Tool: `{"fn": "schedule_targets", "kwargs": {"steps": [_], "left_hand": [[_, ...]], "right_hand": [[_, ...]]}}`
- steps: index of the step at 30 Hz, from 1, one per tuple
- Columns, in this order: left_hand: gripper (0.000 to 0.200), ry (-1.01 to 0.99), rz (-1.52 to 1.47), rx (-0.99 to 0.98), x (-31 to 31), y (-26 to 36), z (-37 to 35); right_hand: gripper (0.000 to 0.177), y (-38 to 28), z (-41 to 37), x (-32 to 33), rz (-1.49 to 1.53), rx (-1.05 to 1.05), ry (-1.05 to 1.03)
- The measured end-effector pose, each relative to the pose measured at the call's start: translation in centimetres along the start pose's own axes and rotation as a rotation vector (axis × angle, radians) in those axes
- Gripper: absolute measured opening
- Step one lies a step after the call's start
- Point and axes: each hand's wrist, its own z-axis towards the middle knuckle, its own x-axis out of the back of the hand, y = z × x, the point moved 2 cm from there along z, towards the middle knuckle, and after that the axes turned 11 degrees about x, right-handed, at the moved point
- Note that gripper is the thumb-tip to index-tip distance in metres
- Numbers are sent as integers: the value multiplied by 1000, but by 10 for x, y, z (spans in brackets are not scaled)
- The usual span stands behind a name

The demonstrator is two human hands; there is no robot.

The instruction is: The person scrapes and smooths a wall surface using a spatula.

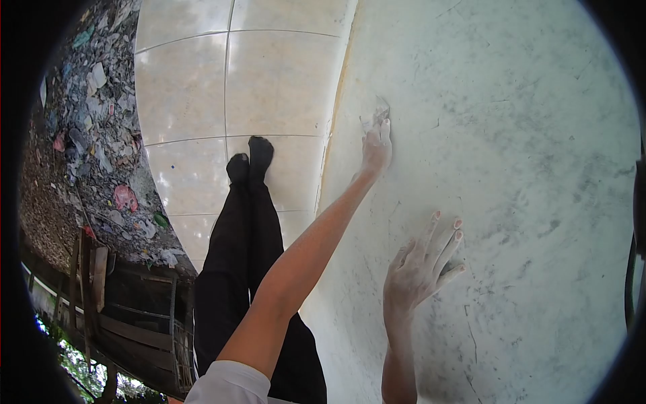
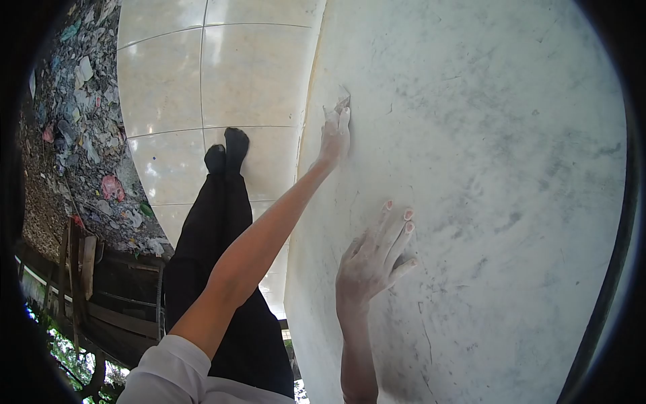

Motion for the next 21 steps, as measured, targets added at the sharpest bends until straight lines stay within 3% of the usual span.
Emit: {"fn": "schedule_targets", "kwargs": {"steps": [2,4,7,8,10,13,16,18,21], "left_hand": [[47,-189,70,134,8,6,-35],[45,-195,-187,4,21,20,-112],[43,-313,-188,100,28,18,-131],[45,-156,-179,-42,18,15,-109],[47,-163,-19,149,16,23,-37],[48,-115,27,241,7,22,47],[46,-120,-80,92,7,30,-8],[45,-243,-178,-41,19,36,-78],[44,-351,-169,16,26,45,-100]], "right_hand": [[51,0,5,4,60,-21,-9],[51,1,8,7,121,-36,-26],[53,2,7,10,174,-42,-13],[53,2,8,10,203,-44,-26],[54,3,7,10,231,-49,-43],[59,2,9,8,234,-24,-68],[59,3,9,11,295,-37,-67],[56,4,10,18,301,-37,-37],[56,4,11,15,247,-24,-56]]}}
